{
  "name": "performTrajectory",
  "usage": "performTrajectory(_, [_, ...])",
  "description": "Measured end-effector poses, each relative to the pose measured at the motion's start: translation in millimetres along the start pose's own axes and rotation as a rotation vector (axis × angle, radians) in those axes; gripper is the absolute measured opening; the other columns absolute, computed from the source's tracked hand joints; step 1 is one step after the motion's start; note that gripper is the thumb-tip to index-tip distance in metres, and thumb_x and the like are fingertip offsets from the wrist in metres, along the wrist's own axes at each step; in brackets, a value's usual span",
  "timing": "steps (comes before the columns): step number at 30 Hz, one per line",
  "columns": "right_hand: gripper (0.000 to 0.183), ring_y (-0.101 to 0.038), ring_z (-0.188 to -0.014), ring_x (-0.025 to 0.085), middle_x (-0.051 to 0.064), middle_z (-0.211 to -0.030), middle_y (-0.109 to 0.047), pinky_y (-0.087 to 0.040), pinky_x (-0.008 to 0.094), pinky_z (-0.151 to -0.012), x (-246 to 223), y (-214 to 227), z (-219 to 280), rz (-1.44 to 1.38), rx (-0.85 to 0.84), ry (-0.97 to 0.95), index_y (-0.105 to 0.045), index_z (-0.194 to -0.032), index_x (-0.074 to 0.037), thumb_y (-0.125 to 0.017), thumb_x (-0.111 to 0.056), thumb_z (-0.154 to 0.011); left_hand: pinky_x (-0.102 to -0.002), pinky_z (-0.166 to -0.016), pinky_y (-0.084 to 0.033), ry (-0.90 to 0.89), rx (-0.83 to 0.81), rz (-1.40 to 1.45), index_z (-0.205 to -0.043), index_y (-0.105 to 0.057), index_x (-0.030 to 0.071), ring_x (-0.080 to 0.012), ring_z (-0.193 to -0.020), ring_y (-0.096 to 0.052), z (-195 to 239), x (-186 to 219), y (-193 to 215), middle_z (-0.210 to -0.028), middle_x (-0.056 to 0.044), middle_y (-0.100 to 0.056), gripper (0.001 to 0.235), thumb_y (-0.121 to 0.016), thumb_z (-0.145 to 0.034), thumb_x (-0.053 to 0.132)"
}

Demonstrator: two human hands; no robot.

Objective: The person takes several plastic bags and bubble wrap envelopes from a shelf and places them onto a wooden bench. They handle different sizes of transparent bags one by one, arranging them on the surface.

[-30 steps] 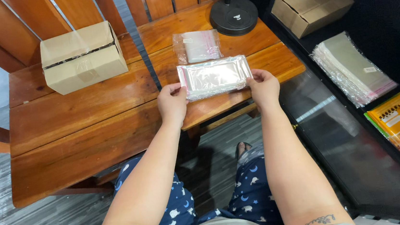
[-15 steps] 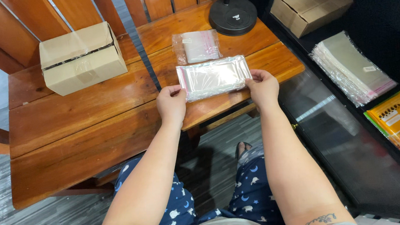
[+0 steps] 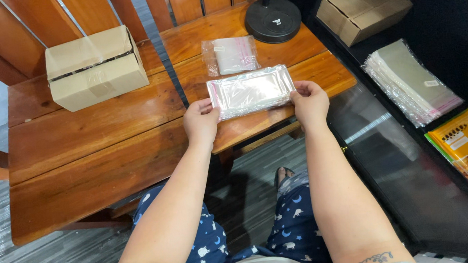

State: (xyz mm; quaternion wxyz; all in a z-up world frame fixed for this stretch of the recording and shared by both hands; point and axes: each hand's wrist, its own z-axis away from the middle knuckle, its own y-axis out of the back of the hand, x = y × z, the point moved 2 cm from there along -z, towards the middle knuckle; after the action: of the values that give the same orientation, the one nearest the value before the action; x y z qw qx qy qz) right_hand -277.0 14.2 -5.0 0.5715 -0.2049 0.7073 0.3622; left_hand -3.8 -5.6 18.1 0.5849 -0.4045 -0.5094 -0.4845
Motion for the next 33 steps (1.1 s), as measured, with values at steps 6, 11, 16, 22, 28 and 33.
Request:
performTrajectory(6, [0.026, -0.072, -0.077, 0.011, 0.004, -0.089, -0.074, -0.061, 0.026, -0.068, 4, 0, -3, 0.073, 0.027, -0.036, -0.080, -0.105, -0.013, -0.079, -0.004, -0.081, -0.031, -0.075, -0.068, 0.038, -0.017, -0.026, -0.129, -0.066, -0.001, -0.0238, -0.098, -0.073, 3, 7, 3, -0.109, -0.023, -0.071, 0.046, -0.074, -0.084, 0.000])
performTrajectory(11, [0.026, -0.072, -0.075, 0.011, 0.002, -0.086, -0.074, -0.061, 0.026, -0.067, 4, 3, -3, 0.109, 0.029, -0.044, -0.080, -0.103, -0.016, -0.079, -0.005, -0.079, -0.029, -0.075, -0.067, 0.042, -0.021, -0.036, -0.131, -0.066, 0.001, -0.0219, -0.098, -0.073, 2, 6, 3, -0.109, -0.022, -0.072, 0.046, -0.074, -0.085, 0.000])
performTrajectory(16, [0.025, -0.074, -0.073, 0.014, 0.006, -0.090, -0.075, -0.061, 0.027, -0.066, -7, 6, 3, 0.126, 0.010, -0.063, -0.080, -0.106, -0.013, -0.077, -0.004, -0.084, -0.030, -0.074, -0.068, 0.049, -0.011, -0.059, -0.129, -0.068, 0.003, -0.0228, -0.098, -0.074, 3, 10, 4, -0.107, -0.022, -0.072, 0.046, -0.073, -0.084, 0.000])
performTrajectory(22, [0.025, -0.074, -0.071, 0.013, 0.006, -0.089, -0.074, -0.062, 0.025, -0.065, -2, 5, 0, 0.123, 0.000, -0.076, -0.079, -0.107, -0.013, -0.077, -0.004, -0.084, -0.031, -0.074, -0.068, 0.060, -0.008, -0.066, -0.129, -0.069, 0.003, -0.0240, -0.097, -0.074, 1, 4, 3, -0.107, -0.023, -0.072, 0.047, -0.073, -0.083, 0.000])
performTrajectory(28, [0.025, -0.074, -0.075, 0.016, 0.012, -0.092, -0.073, -0.064, 0.026, -0.066, -9, 7, 4, 0.083, -0.006, -0.081, -0.078, -0.110, -0.009, -0.076, -0.002, -0.086, -0.032, -0.075, -0.068, 0.050, -0.013, -0.062, -0.129, -0.069, 0.002, -0.0251, -0.098, -0.074, -2, 5, 3, -0.108, -0.022, -0.073, 0.047, -0.073, -0.082, -0.001])
performTrajectory(33, [0.025, -0.073, -0.077, 0.016, 0.014, -0.094, -0.072, -0.065, 0.026, -0.067, -8, 6, 5, 0.058, -0.015, -0.080, -0.077, -0.111, -0.007, -0.076, -0.001, -0.087, -0.033, -0.073, -0.068, 0.051, -0.004, -0.066, -0.126, -0.071, 0.003, -0.0259, -0.097, -0.075, -4, 3, 1, -0.107, -0.021, -0.073, 0.045, -0.073, -0.081, -0.001])
